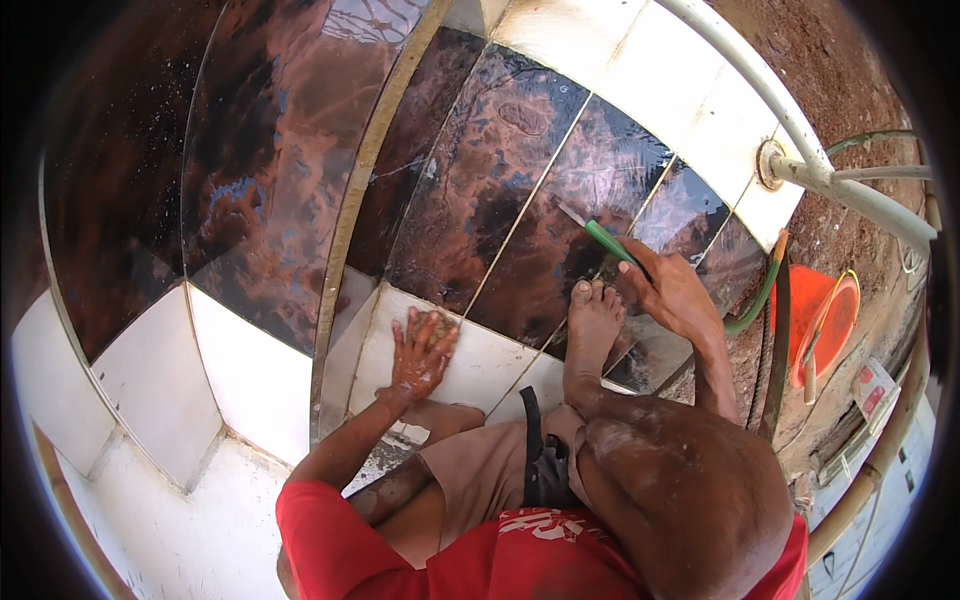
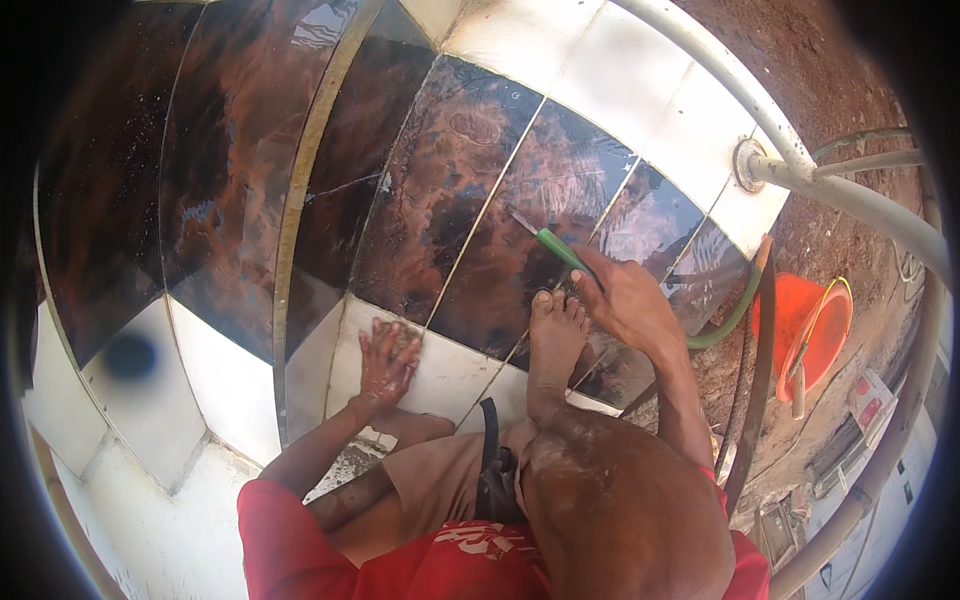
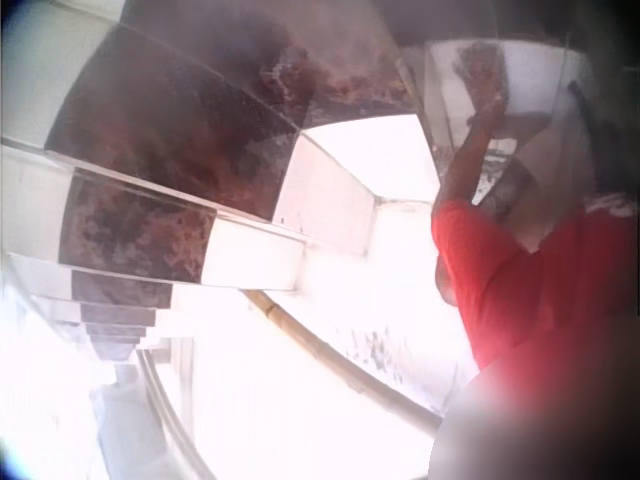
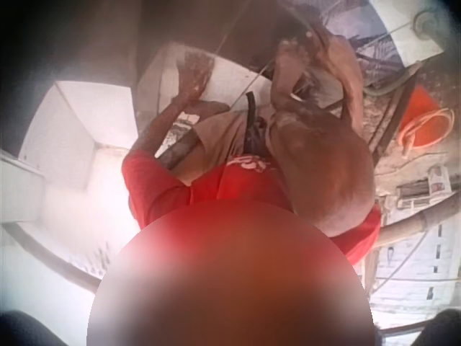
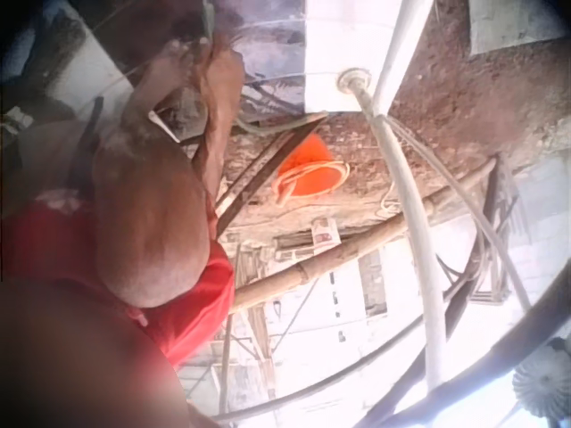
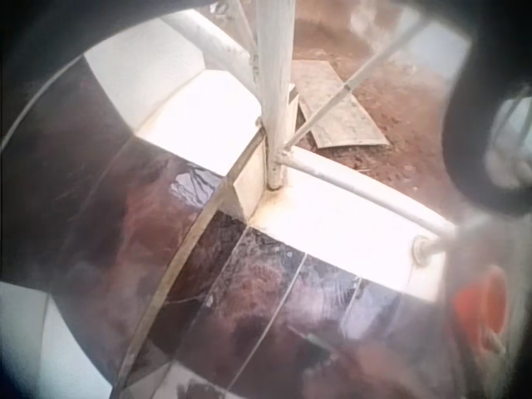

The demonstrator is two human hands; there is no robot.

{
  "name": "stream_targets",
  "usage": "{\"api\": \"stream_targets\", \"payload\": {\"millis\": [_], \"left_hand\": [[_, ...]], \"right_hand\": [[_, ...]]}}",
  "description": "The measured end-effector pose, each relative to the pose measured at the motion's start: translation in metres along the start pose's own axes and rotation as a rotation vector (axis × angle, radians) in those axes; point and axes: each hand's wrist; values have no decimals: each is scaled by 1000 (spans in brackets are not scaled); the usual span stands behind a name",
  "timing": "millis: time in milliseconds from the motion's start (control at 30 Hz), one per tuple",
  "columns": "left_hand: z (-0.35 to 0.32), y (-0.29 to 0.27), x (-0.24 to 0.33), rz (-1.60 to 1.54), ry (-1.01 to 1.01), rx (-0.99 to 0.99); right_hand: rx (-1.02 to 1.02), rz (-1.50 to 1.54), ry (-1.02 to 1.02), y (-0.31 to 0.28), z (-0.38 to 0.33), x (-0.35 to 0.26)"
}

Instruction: The person cleans a spiral staircase by spraying water from a hose and scrubbing the white and dark tiles with a sponge. The person moves along the stairs, rinsing and wiping the surfaces repeatedly.

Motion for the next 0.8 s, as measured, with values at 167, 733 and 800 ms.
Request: {"api": "stream_targets", "payload": {"millis": [167, 733, 800], "left_hand": [[-11, 7, 22, -80, 325, -385], [2, -42, -44, 105, 255, -429], [-2, -42, -49, -18, 11, -249]], "right_hand": [[-33, 25, 54, 1, 2, -2], [-8, -25, 13, 10, 13, -4], [-17, -18, 32, 11, 15, -6]]}}
Point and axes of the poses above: each hand's wrist, its own z-axis towards the middle knuckle, its own y-axis out of the palm, x = y × z, and after that the axes turned 10 degrees about x, right-handed
